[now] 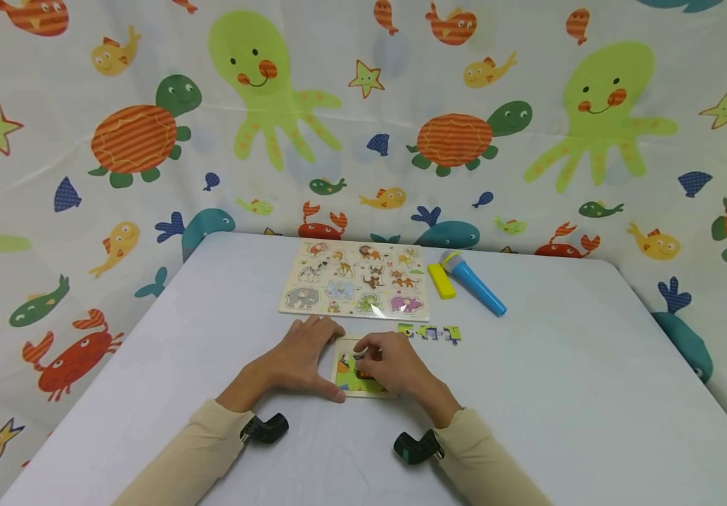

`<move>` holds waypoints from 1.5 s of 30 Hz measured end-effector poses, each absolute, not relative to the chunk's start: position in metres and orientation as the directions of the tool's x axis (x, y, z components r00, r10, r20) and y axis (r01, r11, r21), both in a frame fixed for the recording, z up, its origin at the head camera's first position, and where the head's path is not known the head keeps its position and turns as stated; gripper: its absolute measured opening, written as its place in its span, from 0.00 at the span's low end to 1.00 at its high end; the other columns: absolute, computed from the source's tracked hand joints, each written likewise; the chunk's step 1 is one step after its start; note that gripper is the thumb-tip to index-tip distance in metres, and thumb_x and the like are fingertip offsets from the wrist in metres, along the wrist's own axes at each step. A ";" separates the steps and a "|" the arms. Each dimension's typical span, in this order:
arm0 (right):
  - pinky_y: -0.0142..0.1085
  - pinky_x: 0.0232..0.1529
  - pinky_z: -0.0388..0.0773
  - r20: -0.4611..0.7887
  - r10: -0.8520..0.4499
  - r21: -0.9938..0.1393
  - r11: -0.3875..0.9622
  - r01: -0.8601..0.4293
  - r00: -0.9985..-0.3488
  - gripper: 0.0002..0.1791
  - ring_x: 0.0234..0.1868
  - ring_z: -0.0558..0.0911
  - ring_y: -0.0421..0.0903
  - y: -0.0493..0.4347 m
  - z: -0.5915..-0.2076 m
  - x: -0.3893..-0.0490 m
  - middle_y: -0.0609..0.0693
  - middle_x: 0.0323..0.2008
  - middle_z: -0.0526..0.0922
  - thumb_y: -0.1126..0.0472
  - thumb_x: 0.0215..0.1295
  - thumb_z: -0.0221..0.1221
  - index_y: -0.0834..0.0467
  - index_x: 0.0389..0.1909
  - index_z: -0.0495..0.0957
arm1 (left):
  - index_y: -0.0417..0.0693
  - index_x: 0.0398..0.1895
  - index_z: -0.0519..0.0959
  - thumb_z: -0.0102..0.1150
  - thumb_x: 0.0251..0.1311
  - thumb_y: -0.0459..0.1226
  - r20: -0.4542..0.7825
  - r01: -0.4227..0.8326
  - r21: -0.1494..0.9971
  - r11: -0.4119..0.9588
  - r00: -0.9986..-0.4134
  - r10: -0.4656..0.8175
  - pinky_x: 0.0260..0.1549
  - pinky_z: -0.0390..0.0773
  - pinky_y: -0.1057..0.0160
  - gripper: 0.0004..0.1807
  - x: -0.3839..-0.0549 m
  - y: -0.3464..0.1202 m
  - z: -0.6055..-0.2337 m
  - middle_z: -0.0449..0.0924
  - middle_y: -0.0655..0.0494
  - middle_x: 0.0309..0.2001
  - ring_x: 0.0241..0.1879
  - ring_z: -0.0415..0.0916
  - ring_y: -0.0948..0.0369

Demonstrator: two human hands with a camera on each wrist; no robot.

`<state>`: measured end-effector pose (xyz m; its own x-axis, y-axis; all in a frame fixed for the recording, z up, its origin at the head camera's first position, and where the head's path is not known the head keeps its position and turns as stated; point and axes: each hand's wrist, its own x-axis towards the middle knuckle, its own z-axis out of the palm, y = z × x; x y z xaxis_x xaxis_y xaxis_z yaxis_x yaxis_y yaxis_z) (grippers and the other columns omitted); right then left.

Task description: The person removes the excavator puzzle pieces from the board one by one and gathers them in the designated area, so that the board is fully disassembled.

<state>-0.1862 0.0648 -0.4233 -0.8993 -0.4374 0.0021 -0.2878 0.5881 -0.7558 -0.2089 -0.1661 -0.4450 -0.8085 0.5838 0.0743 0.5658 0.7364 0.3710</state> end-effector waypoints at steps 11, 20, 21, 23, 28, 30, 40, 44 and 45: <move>0.31 0.29 0.66 0.030 -0.421 -0.699 0.640 -0.320 -0.907 0.12 0.25 0.71 0.37 0.054 -0.433 -0.182 0.42 0.22 0.74 0.61 0.60 0.70 0.56 0.45 0.83 | 0.56 0.60 0.71 0.69 0.30 0.77 0.093 0.577 0.387 0.719 -0.800 0.592 0.44 0.62 0.59 0.55 -0.209 -0.166 -0.443 0.67 0.68 0.44 0.46 0.61 0.66; 0.34 0.34 0.66 -0.009 -0.380 -0.696 0.666 -0.267 -0.925 0.13 0.29 0.72 0.41 0.049 -0.432 -0.177 0.44 0.26 0.72 0.62 0.62 0.69 0.54 0.46 0.81 | 0.55 0.60 0.71 0.69 0.29 0.78 0.089 0.568 0.393 0.723 -0.806 0.585 0.45 0.61 0.59 0.56 -0.208 -0.167 -0.446 0.67 0.68 0.44 0.46 0.62 0.66; 0.34 0.34 0.66 -0.009 -0.378 -0.697 0.666 -0.266 -0.926 0.13 0.29 0.72 0.41 0.049 -0.432 -0.177 0.44 0.26 0.72 0.62 0.62 0.69 0.54 0.46 0.80 | 0.55 0.60 0.70 0.69 0.28 0.77 0.087 0.566 0.393 0.725 -0.808 0.583 0.45 0.61 0.59 0.56 -0.208 -0.167 -0.446 0.67 0.68 0.44 0.46 0.62 0.65; 0.34 0.34 0.67 -0.011 -0.374 -0.699 0.666 -0.260 -0.927 0.14 0.30 0.72 0.41 0.048 -0.433 -0.177 0.45 0.27 0.73 0.62 0.62 0.69 0.54 0.46 0.79 | 0.55 0.60 0.70 0.69 0.28 0.77 0.083 0.561 0.393 0.728 -0.810 0.580 0.46 0.61 0.59 0.56 -0.208 -0.167 -0.446 0.68 0.68 0.44 0.47 0.62 0.65; 0.36 0.37 0.68 0.001 -0.367 -0.701 0.663 -0.262 -0.930 0.13 0.33 0.73 0.42 0.049 -0.433 -0.176 0.45 0.30 0.73 0.63 0.61 0.69 0.53 0.43 0.77 | 0.56 0.60 0.70 0.69 0.28 0.77 0.079 0.561 0.390 0.730 -0.810 0.581 0.46 0.61 0.59 0.56 -0.209 -0.167 -0.447 0.68 0.68 0.45 0.47 0.62 0.65; 0.37 0.39 0.69 0.024 -0.373 -0.699 0.657 -0.282 -0.927 0.11 0.35 0.73 0.43 0.050 -0.433 -0.176 0.45 0.32 0.74 0.62 0.61 0.69 0.53 0.41 0.77 | 0.56 0.61 0.70 0.69 0.28 0.78 0.084 0.566 0.387 0.728 -0.808 0.583 0.46 0.61 0.59 0.56 -0.210 -0.166 -0.446 0.68 0.68 0.45 0.47 0.62 0.65; 0.34 0.38 0.72 0.080 -0.399 -0.777 0.549 -0.308 -0.913 0.03 0.33 0.75 0.40 0.054 -0.433 -0.178 0.42 0.29 0.78 0.61 0.69 0.64 0.52 0.36 0.79 | 0.55 0.60 0.70 0.69 0.28 0.78 0.094 0.582 0.376 0.721 -0.798 0.595 0.43 0.60 0.59 0.56 -0.211 -0.166 -0.444 0.67 0.67 0.44 0.45 0.61 0.65; 0.33 0.37 0.75 0.099 -0.393 -0.821 0.487 -0.297 -0.914 0.02 0.32 0.77 0.41 0.057 -0.430 -0.179 0.44 0.32 0.80 0.62 0.70 0.62 0.55 0.38 0.78 | 0.55 0.60 0.70 0.69 0.28 0.78 0.090 0.581 0.376 0.722 -0.798 0.596 0.43 0.61 0.59 0.56 -0.211 -0.166 -0.445 0.68 0.67 0.44 0.46 0.62 0.64; 0.32 0.36 0.75 0.102 -0.386 -0.830 0.476 -0.292 -0.917 0.02 0.31 0.78 0.41 0.058 -0.429 -0.179 0.44 0.33 0.80 0.62 0.71 0.62 0.55 0.38 0.79 | 0.55 0.60 0.70 0.68 0.29 0.78 0.089 0.580 0.377 0.722 -0.798 0.596 0.43 0.61 0.59 0.56 -0.211 -0.166 -0.445 0.68 0.67 0.45 0.46 0.62 0.64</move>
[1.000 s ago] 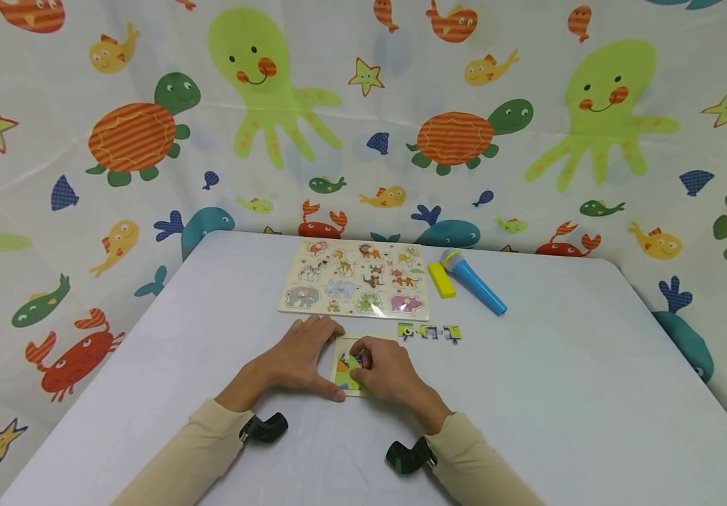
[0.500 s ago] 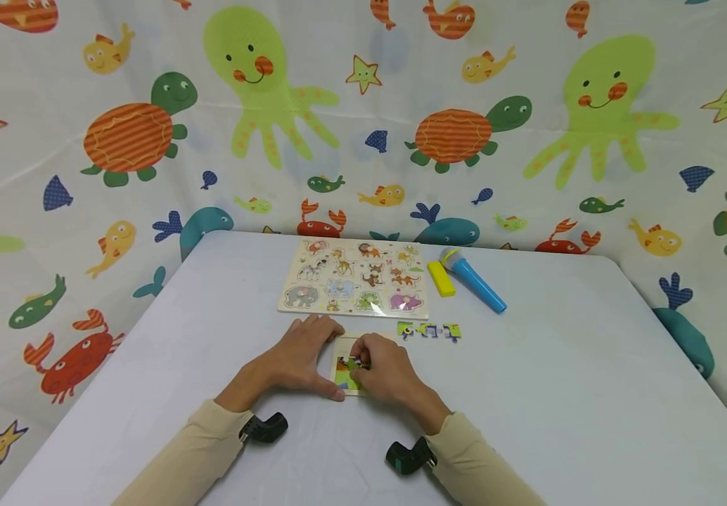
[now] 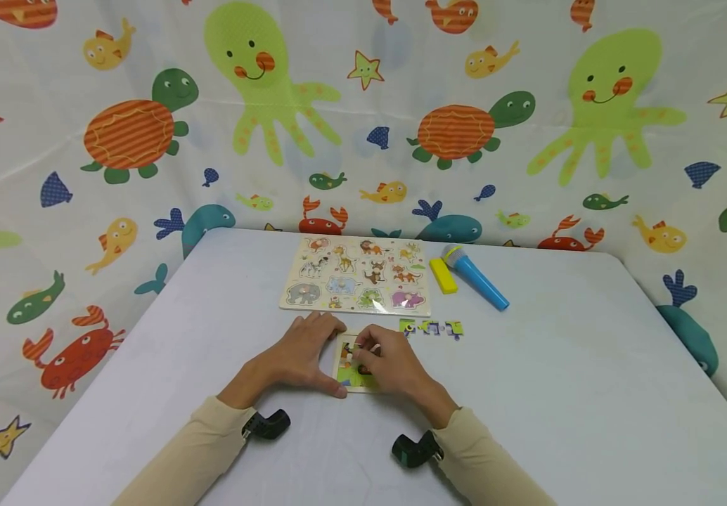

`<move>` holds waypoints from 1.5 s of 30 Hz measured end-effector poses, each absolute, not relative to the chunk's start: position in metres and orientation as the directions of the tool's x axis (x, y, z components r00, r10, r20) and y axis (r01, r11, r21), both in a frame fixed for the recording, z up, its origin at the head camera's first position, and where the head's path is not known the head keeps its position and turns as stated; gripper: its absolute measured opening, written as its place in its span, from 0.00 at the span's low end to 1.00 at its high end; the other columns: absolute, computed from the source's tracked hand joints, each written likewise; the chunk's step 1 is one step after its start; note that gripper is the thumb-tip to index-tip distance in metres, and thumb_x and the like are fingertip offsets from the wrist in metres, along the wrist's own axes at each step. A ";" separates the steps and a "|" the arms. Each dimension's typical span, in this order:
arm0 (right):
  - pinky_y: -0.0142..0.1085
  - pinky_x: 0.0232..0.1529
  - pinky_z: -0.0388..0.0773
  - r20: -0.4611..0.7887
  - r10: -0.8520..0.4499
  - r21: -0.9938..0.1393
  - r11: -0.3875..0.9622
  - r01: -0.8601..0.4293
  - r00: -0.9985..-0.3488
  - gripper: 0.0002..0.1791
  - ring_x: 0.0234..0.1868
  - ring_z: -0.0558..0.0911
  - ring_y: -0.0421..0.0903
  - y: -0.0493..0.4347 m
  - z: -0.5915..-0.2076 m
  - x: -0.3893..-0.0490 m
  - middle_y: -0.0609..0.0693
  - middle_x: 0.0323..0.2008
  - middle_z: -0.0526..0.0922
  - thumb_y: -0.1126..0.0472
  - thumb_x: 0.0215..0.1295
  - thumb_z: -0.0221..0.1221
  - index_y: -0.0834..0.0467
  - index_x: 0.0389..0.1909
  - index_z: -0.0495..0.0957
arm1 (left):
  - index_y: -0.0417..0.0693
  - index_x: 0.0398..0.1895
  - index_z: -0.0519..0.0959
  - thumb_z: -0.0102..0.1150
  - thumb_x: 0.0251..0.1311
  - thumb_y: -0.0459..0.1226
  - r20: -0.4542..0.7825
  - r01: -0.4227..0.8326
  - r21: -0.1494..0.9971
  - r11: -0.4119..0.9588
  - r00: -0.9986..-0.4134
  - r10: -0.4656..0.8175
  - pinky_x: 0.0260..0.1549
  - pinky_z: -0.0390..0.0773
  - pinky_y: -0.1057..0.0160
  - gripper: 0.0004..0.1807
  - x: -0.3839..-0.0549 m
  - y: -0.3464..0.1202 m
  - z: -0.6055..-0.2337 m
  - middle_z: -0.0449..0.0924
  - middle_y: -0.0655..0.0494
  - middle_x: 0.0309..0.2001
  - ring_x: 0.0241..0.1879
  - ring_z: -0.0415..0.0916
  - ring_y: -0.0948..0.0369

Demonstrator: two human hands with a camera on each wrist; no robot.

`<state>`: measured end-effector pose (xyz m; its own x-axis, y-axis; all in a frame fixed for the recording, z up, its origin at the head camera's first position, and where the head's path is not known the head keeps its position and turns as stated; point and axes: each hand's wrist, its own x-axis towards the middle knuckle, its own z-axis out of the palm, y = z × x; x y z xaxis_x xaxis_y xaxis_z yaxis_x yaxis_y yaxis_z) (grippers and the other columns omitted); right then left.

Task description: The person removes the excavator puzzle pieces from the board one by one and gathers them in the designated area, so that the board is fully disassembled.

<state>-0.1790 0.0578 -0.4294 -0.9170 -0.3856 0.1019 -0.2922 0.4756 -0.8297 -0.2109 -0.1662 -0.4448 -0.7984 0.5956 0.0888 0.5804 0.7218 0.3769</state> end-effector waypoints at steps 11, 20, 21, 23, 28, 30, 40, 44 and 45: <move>0.35 0.33 0.77 0.145 -0.230 -0.881 0.413 -0.232 -0.962 0.08 0.31 0.78 0.46 0.083 -0.411 -0.186 0.47 0.33 0.80 0.63 0.71 0.61 0.55 0.47 0.83 | 0.56 0.61 0.70 0.68 0.28 0.79 0.091 0.581 0.378 0.721 -0.798 0.596 0.44 0.61 0.59 0.58 -0.211 -0.165 -0.446 0.69 0.68 0.46 0.47 0.62 0.65; 0.33 0.25 0.72 0.161 -0.194 -0.896 0.383 -0.226 -0.968 0.08 0.24 0.75 0.47 0.104 -0.405 -0.190 0.52 0.29 0.80 0.65 0.69 0.63 0.59 0.47 0.83 | 0.56 0.61 0.70 0.69 0.27 0.78 0.094 0.575 0.380 0.725 -0.803 0.588 0.44 0.61 0.60 0.57 -0.210 -0.166 -0.448 0.68 0.68 0.45 0.46 0.61 0.65; 0.33 0.25 0.72 0.153 -0.190 -0.898 0.383 -0.217 -0.970 0.08 0.24 0.75 0.47 0.106 -0.405 -0.190 0.52 0.29 0.81 0.65 0.68 0.63 0.59 0.47 0.83 | 0.56 0.61 0.70 0.69 0.27 0.78 0.092 0.574 0.379 0.725 -0.804 0.588 0.44 0.61 0.60 0.57 -0.210 -0.166 -0.448 0.68 0.68 0.45 0.46 0.61 0.65; 0.33 0.25 0.71 0.147 -0.181 -0.900 0.383 -0.207 -0.972 0.08 0.24 0.75 0.48 0.109 -0.405 -0.191 0.51 0.28 0.81 0.65 0.68 0.64 0.59 0.46 0.83 | 0.56 0.61 0.70 0.69 0.28 0.78 0.086 0.570 0.377 0.730 -0.806 0.586 0.44 0.61 0.60 0.57 -0.210 -0.166 -0.448 0.67 0.69 0.45 0.46 0.61 0.65; 0.33 0.25 0.72 0.143 -0.167 -0.905 0.377 -0.197 -0.976 0.06 0.23 0.75 0.48 0.118 -0.404 -0.192 0.52 0.27 0.82 0.65 0.67 0.65 0.60 0.43 0.82 | 0.56 0.62 0.70 0.69 0.28 0.78 0.071 0.562 0.375 0.737 -0.810 0.582 0.43 0.61 0.59 0.58 -0.210 -0.165 -0.448 0.67 0.69 0.45 0.46 0.61 0.65; 0.33 0.25 0.71 0.138 -0.164 -0.906 0.378 -0.191 -0.977 0.06 0.23 0.75 0.48 0.120 -0.403 -0.192 0.56 0.27 0.82 0.65 0.67 0.65 0.60 0.43 0.82 | 0.56 0.62 0.70 0.68 0.28 0.78 0.068 0.560 0.373 0.740 -0.811 0.580 0.43 0.61 0.59 0.58 -0.210 -0.165 -0.448 0.67 0.69 0.45 0.46 0.61 0.65; 0.33 0.23 0.70 0.059 -0.171 -0.895 0.428 -0.128 -0.984 0.08 0.21 0.74 0.48 0.131 -0.406 -0.194 0.64 0.27 0.81 0.65 0.64 0.67 0.61 0.43 0.81 | 0.56 0.61 0.70 0.69 0.27 0.78 0.076 0.558 0.378 0.738 -0.814 0.576 0.43 0.60 0.59 0.58 -0.210 -0.165 -0.448 0.67 0.68 0.44 0.46 0.61 0.65; 0.34 0.23 0.70 0.046 -0.175 -0.894 0.432 -0.119 -0.983 0.09 0.21 0.74 0.48 0.133 -0.409 -0.195 0.64 0.25 0.81 0.65 0.63 0.68 0.61 0.43 0.81 | 0.57 0.62 0.70 0.68 0.27 0.79 0.065 0.554 0.375 0.743 -0.816 0.575 0.44 0.61 0.60 0.58 -0.210 -0.165 -0.449 0.67 0.68 0.45 0.47 0.61 0.65; 0.34 0.23 0.70 0.045 -0.174 -0.894 0.433 -0.117 -0.984 0.09 0.21 0.74 0.48 0.134 -0.410 -0.195 0.63 0.24 0.81 0.65 0.63 0.68 0.61 0.43 0.81 | 0.57 0.62 0.70 0.68 0.27 0.79 0.063 0.553 0.374 0.745 -0.816 0.574 0.45 0.61 0.60 0.58 -0.210 -0.165 -0.450 0.67 0.68 0.45 0.47 0.61 0.65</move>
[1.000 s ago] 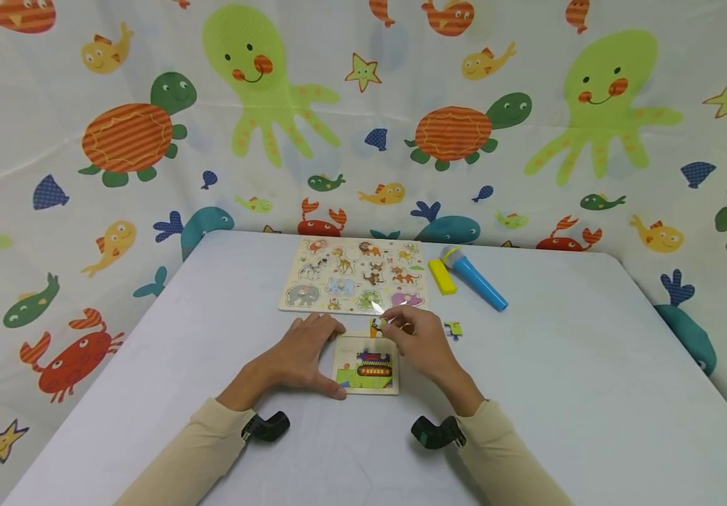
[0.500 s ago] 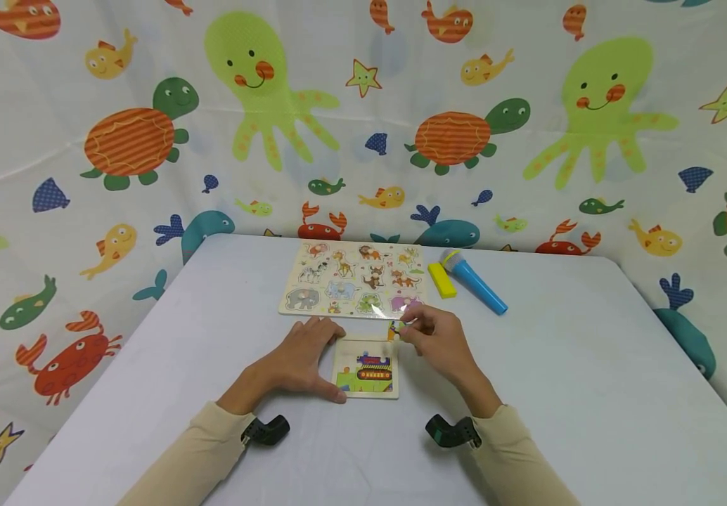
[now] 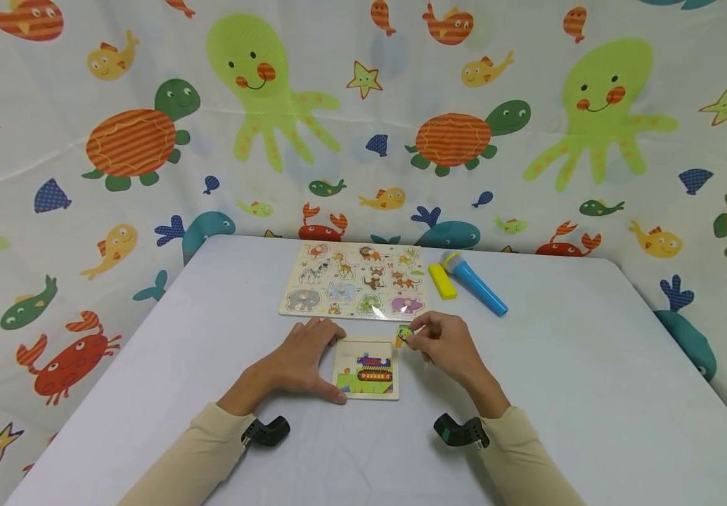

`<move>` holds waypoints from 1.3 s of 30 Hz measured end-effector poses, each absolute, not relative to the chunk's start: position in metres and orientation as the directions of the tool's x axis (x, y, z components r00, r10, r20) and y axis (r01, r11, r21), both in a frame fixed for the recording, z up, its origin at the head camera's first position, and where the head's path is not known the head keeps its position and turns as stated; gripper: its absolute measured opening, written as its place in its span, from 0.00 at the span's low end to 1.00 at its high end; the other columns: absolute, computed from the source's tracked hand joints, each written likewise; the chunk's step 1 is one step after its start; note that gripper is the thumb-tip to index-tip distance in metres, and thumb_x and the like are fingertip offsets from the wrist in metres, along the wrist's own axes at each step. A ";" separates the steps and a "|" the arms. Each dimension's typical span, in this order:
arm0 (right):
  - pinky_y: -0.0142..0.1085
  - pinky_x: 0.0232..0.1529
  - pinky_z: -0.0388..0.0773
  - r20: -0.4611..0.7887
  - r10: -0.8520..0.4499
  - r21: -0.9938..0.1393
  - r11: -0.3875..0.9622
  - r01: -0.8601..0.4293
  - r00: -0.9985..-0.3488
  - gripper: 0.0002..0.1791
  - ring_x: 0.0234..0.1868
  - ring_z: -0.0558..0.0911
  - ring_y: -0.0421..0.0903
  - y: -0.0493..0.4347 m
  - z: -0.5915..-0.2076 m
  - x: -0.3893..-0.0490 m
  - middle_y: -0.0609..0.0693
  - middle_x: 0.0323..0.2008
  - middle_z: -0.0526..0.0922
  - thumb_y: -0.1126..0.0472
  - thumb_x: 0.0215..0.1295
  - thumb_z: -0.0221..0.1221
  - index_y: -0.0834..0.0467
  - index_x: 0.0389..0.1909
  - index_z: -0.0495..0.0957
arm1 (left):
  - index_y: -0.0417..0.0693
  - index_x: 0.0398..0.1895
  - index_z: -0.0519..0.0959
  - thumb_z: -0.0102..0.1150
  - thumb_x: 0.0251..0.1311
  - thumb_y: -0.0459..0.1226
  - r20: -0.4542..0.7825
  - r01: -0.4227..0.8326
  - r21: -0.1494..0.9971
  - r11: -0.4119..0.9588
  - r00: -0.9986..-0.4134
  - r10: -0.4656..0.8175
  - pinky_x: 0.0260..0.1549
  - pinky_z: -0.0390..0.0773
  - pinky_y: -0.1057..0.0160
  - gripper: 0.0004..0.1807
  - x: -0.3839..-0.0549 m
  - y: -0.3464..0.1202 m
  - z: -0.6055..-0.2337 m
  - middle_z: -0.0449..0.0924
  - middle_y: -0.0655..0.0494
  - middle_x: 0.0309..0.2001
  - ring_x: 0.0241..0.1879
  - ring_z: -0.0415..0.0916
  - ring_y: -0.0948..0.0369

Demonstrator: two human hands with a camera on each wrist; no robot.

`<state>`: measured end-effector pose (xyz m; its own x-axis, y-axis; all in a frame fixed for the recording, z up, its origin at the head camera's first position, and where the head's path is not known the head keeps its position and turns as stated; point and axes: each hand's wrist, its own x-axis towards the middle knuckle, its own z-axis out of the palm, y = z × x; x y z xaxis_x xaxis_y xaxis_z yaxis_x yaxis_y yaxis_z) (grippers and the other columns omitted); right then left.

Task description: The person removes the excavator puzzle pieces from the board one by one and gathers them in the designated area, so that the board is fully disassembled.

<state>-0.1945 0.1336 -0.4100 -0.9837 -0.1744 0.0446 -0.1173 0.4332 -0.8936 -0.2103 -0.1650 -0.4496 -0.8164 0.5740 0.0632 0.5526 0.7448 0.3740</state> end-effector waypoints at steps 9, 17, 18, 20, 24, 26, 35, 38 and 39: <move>0.34 0.23 0.71 -0.033 -0.148 -0.884 0.465 -0.040 -0.988 0.09 0.20 0.74 0.47 0.134 -0.415 -0.196 0.58 0.21 0.81 0.66 0.62 0.67 0.61 0.42 0.82 | 0.56 0.61 0.70 0.69 0.27 0.77 0.071 0.555 0.380 0.740 -0.816 0.574 0.45 0.61 0.59 0.58 -0.208 -0.165 -0.448 0.67 0.68 0.45 0.47 0.61 0.65; 0.35 0.24 0.71 -0.063 -0.145 -0.867 0.498 -0.018 -0.987 0.08 0.20 0.75 0.47 0.136 -0.421 -0.197 0.54 0.20 0.81 0.66 0.61 0.67 0.61 0.41 0.81 | 0.55 0.62 0.70 0.69 0.28 0.78 0.075 0.562 0.381 0.734 -0.810 0.581 0.44 0.61 0.59 0.58 -0.207 -0.165 -0.445 0.68 0.67 0.45 0.47 0.61 0.64; 0.35 0.25 0.71 -0.066 -0.145 -0.862 0.507 -0.017 -0.987 0.08 0.20 0.75 0.46 0.136 -0.422 -0.198 0.53 0.20 0.80 0.65 0.61 0.67 0.60 0.41 0.81 | 0.55 0.62 0.70 0.69 0.28 0.78 0.074 0.562 0.379 0.735 -0.810 0.581 0.44 0.61 0.59 0.58 -0.207 -0.165 -0.446 0.68 0.67 0.45 0.47 0.61 0.65; 0.35 0.26 0.71 -0.072 -0.144 -0.851 0.526 -0.015 -0.987 0.08 0.21 0.74 0.46 0.136 -0.425 -0.199 0.51 0.20 0.79 0.65 0.61 0.68 0.60 0.40 0.81 | 0.54 0.62 0.70 0.69 0.28 0.78 0.075 0.562 0.379 0.735 -0.810 0.581 0.44 0.61 0.59 0.58 -0.207 -0.165 -0.446 0.68 0.67 0.45 0.46 0.61 0.64; 0.35 0.27 0.71 -0.075 -0.140 -0.835 0.550 -0.015 -0.987 0.09 0.22 0.74 0.45 0.137 -0.430 -0.201 0.50 0.19 0.78 0.65 0.60 0.69 0.59 0.39 0.80 | 0.54 0.61 0.70 0.70 0.27 0.77 0.076 0.563 0.382 0.733 -0.810 0.582 0.44 0.61 0.59 0.58 -0.207 -0.165 -0.446 0.67 0.67 0.45 0.46 0.61 0.64; 0.35 0.26 0.71 -0.074 -0.132 -0.830 0.558 -0.013 -0.988 0.09 0.23 0.74 0.45 0.137 -0.431 -0.201 0.50 0.20 0.78 0.65 0.60 0.69 0.59 0.39 0.80 | 0.54 0.61 0.70 0.70 0.27 0.77 0.078 0.564 0.381 0.733 -0.810 0.582 0.44 0.60 0.60 0.58 -0.207 -0.165 -0.446 0.67 0.67 0.45 0.46 0.61 0.64; 0.34 0.24 0.68 -0.086 -0.075 -0.808 0.589 0.026 -0.994 0.10 0.21 0.72 0.45 0.131 -0.432 -0.199 0.50 0.19 0.76 0.64 0.57 0.70 0.59 0.35 0.77 | 0.55 0.61 0.70 0.70 0.27 0.77 0.078 0.562 0.381 0.734 -0.811 0.580 0.44 0.60 0.59 0.58 -0.208 -0.165 -0.446 0.67 0.67 0.45 0.46 0.61 0.64; 0.34 0.24 0.67 -0.073 -0.068 -0.786 0.618 0.015 -0.995 0.11 0.22 0.72 0.44 0.131 -0.432 -0.199 0.50 0.19 0.75 0.63 0.56 0.70 0.59 0.32 0.76 | 0.55 0.61 0.70 0.70 0.27 0.77 0.081 0.564 0.380 0.733 -0.809 0.582 0.44 0.61 0.59 0.58 -0.208 -0.165 -0.446 0.68 0.68 0.45 0.46 0.61 0.64; 0.33 0.24 0.66 -0.067 -0.066 -0.775 0.632 0.011 -0.996 0.12 0.22 0.72 0.44 0.131 -0.433 -0.199 0.49 0.19 0.75 0.62 0.56 0.71 0.58 0.31 0.75 | 0.55 0.61 0.70 0.70 0.27 0.78 0.082 0.565 0.378 0.733 -0.809 0.582 0.44 0.61 0.59 0.58 -0.208 -0.165 -0.446 0.68 0.68 0.45 0.46 0.61 0.65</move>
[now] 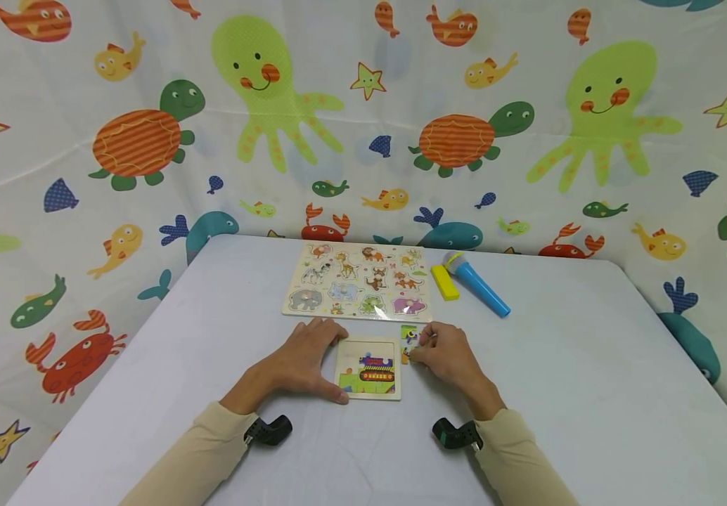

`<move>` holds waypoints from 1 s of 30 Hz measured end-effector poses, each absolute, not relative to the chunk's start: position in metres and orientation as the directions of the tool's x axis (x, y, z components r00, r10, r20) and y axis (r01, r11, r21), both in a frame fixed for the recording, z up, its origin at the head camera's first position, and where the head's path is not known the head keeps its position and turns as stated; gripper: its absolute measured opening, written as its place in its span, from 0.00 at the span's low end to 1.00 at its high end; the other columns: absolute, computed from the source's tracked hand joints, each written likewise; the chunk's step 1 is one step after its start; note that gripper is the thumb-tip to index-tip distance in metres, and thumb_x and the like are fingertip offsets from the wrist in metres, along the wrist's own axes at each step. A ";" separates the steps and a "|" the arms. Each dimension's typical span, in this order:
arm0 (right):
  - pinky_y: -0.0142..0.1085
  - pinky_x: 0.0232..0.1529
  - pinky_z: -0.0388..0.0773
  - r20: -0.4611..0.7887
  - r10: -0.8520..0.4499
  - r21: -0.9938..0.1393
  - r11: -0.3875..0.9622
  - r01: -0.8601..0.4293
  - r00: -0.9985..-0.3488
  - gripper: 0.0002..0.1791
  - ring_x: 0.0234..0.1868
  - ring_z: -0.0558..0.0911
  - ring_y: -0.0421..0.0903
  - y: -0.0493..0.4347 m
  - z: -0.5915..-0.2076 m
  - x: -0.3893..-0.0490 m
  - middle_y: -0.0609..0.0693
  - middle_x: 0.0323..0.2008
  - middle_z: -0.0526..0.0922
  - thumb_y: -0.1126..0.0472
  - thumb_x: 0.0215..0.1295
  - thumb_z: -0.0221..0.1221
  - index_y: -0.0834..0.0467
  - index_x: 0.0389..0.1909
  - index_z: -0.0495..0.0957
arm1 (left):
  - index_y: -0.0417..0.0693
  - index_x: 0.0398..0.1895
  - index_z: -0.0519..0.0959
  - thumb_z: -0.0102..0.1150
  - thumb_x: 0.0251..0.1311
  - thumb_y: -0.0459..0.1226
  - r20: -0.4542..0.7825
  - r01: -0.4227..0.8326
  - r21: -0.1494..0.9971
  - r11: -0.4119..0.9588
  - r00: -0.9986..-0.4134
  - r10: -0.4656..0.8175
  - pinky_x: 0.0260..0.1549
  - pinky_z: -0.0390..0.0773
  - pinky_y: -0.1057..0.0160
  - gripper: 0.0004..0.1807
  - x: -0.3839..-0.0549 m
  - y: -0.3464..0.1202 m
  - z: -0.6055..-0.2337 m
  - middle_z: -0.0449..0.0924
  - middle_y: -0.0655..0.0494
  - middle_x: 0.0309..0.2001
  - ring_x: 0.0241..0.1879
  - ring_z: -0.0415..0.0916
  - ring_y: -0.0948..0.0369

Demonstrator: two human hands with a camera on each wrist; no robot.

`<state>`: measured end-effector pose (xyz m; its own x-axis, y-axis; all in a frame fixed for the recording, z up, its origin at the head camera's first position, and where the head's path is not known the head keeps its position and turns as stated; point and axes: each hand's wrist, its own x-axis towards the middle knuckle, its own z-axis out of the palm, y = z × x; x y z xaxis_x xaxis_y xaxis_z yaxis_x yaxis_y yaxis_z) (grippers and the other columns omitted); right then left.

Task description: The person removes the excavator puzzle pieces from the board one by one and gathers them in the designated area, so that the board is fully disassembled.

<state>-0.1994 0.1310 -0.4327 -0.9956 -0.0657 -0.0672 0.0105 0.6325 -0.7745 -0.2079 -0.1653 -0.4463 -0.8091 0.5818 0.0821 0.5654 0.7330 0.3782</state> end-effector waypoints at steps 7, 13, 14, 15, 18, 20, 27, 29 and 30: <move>0.34 0.25 0.64 -0.025 -0.066 -0.716 0.698 -0.029 -0.997 0.16 0.24 0.70 0.46 0.134 -0.435 -0.198 0.49 0.19 0.70 0.58 0.56 0.74 0.57 0.29 0.74 | 0.54 0.62 0.71 0.69 0.26 0.78 0.092 0.570 0.368 0.735 -0.809 0.581 0.45 0.61 0.60 0.59 -0.209 -0.165 -0.448 0.68 0.68 0.45 0.46 0.61 0.65; 0.42 0.40 0.69 0.005 -0.077 -0.697 0.715 -0.059 -0.997 0.16 0.24 0.70 0.46 0.132 -0.438 -0.197 0.49 0.18 0.70 0.58 0.57 0.74 0.57 0.28 0.74 | 0.53 0.61 0.71 0.70 0.26 0.77 0.098 0.573 0.376 0.728 -0.806 0.583 0.44 0.61 0.60 0.59 -0.207 -0.165 -0.447 0.68 0.68 0.44 0.45 0.61 0.64; 0.45 0.47 0.70 0.012 -0.078 -0.695 0.716 -0.064 -0.997 0.16 0.24 0.70 0.46 0.131 -0.437 -0.197 0.48 0.18 0.70 0.58 0.57 0.74 0.56 0.28 0.74 | 0.53 0.61 0.71 0.70 0.26 0.77 0.098 0.573 0.376 0.728 -0.806 0.583 0.44 0.61 0.60 0.58 -0.207 -0.165 -0.447 0.68 0.68 0.44 0.45 0.61 0.64; 0.49 0.54 0.69 0.019 -0.081 -0.695 0.716 -0.071 -0.997 0.16 0.24 0.70 0.46 0.131 -0.438 -0.197 0.48 0.18 0.70 0.58 0.57 0.74 0.56 0.28 0.74 | 0.53 0.61 0.71 0.70 0.27 0.77 0.099 0.573 0.376 0.729 -0.806 0.583 0.44 0.61 0.60 0.58 -0.207 -0.165 -0.446 0.68 0.68 0.44 0.45 0.61 0.64; 0.56 0.69 0.59 0.026 -0.086 -0.698 0.711 -0.080 -0.996 0.16 0.24 0.70 0.46 0.131 -0.437 -0.197 0.48 0.17 0.70 0.58 0.57 0.74 0.57 0.27 0.74 | 0.54 0.61 0.71 0.69 0.27 0.78 0.098 0.572 0.372 0.731 -0.807 0.582 0.43 0.61 0.60 0.58 -0.207 -0.165 -0.447 0.68 0.68 0.44 0.45 0.61 0.65; 0.54 0.65 0.66 0.023 -0.087 -0.707 0.703 -0.078 -0.996 0.16 0.23 0.70 0.46 0.130 -0.436 -0.197 0.48 0.17 0.70 0.58 0.57 0.73 0.57 0.27 0.74 | 0.54 0.61 0.71 0.69 0.27 0.78 0.097 0.572 0.370 0.732 -0.808 0.581 0.43 0.61 0.60 0.58 -0.207 -0.166 -0.447 0.68 0.68 0.44 0.45 0.61 0.65; 0.33 0.26 0.66 0.006 -0.105 -0.742 0.666 -0.075 -0.994 0.14 0.25 0.71 0.45 0.130 -0.433 -0.196 0.49 0.20 0.73 0.58 0.60 0.72 0.57 0.30 0.74 | 0.55 0.61 0.71 0.69 0.27 0.78 0.090 0.566 0.369 0.737 -0.811 0.578 0.44 0.61 0.60 0.58 -0.208 -0.166 -0.448 0.67 0.69 0.44 0.46 0.61 0.65; 0.32 0.26 0.66 0.009 -0.122 -0.754 0.652 -0.087 -0.993 0.13 0.25 0.72 0.45 0.129 -0.431 -0.195 0.49 0.22 0.73 0.59 0.60 0.71 0.57 0.31 0.75 | 0.55 0.61 0.70 0.69 0.27 0.78 0.089 0.564 0.371 0.738 -0.813 0.576 0.44 0.61 0.60 0.58 -0.208 -0.166 -0.449 0.67 0.69 0.44 0.46 0.61 0.65; 0.32 0.26 0.66 0.010 -0.130 -0.761 0.642 -0.092 -0.991 0.13 0.26 0.72 0.45 0.128 -0.430 -0.195 0.49 0.22 0.74 0.59 0.61 0.71 0.57 0.32 0.75 | 0.55 0.61 0.70 0.69 0.27 0.78 0.089 0.563 0.372 0.738 -0.813 0.575 0.44 0.61 0.60 0.58 -0.208 -0.166 -0.449 0.67 0.69 0.44 0.46 0.61 0.65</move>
